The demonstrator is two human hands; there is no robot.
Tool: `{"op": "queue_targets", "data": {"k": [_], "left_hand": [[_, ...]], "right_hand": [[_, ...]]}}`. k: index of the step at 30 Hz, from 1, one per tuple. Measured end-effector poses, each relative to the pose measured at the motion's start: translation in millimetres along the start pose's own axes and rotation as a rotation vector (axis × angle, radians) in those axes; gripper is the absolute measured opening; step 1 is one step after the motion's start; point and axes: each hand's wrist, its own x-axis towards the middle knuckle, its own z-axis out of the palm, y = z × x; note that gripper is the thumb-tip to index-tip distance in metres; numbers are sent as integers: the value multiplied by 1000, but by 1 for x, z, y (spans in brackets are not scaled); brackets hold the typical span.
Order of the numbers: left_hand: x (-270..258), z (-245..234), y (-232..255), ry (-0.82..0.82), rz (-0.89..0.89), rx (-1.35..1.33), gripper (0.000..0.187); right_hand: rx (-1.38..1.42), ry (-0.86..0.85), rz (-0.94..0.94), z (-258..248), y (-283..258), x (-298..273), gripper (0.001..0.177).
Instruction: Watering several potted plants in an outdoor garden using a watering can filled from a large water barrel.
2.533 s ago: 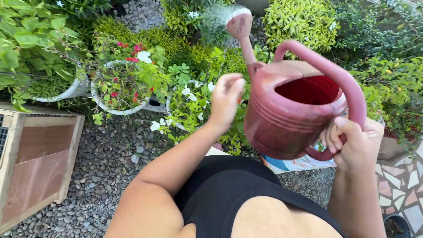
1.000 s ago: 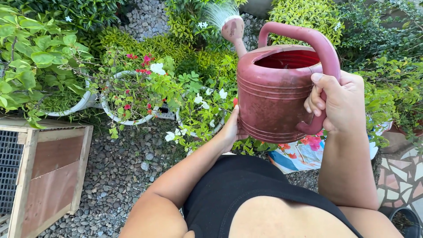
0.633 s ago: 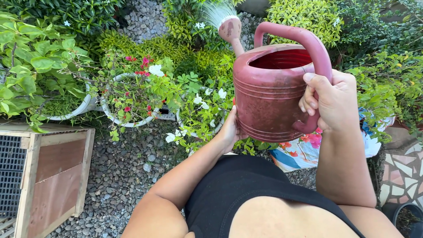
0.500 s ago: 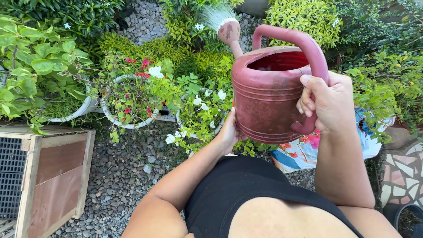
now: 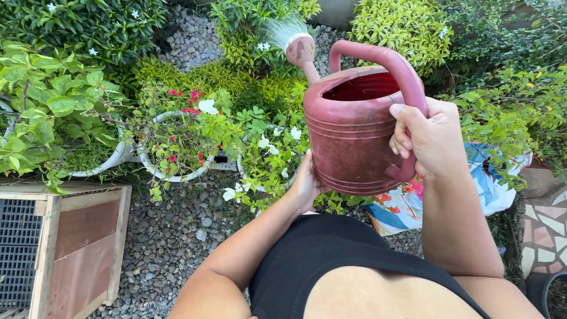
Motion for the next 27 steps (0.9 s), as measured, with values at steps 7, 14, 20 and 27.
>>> {"op": "queue_targets", "data": {"k": [7, 14, 20, 27], "left_hand": [[-1, 1, -1, 7, 14, -27, 82], [-2, 1, 1, 15, 10, -44, 81], [4, -1, 0, 4, 14, -53, 82], [4, -1, 1, -3, 16, -57, 82]], "right_hand": [[-1, -5, 20, 2, 1, 5, 11], [-4, -6, 28, 1, 3, 9, 11], [-2, -8, 35, 0, 4, 13, 11], [-7, -20, 28, -1, 4, 15, 10]]}}
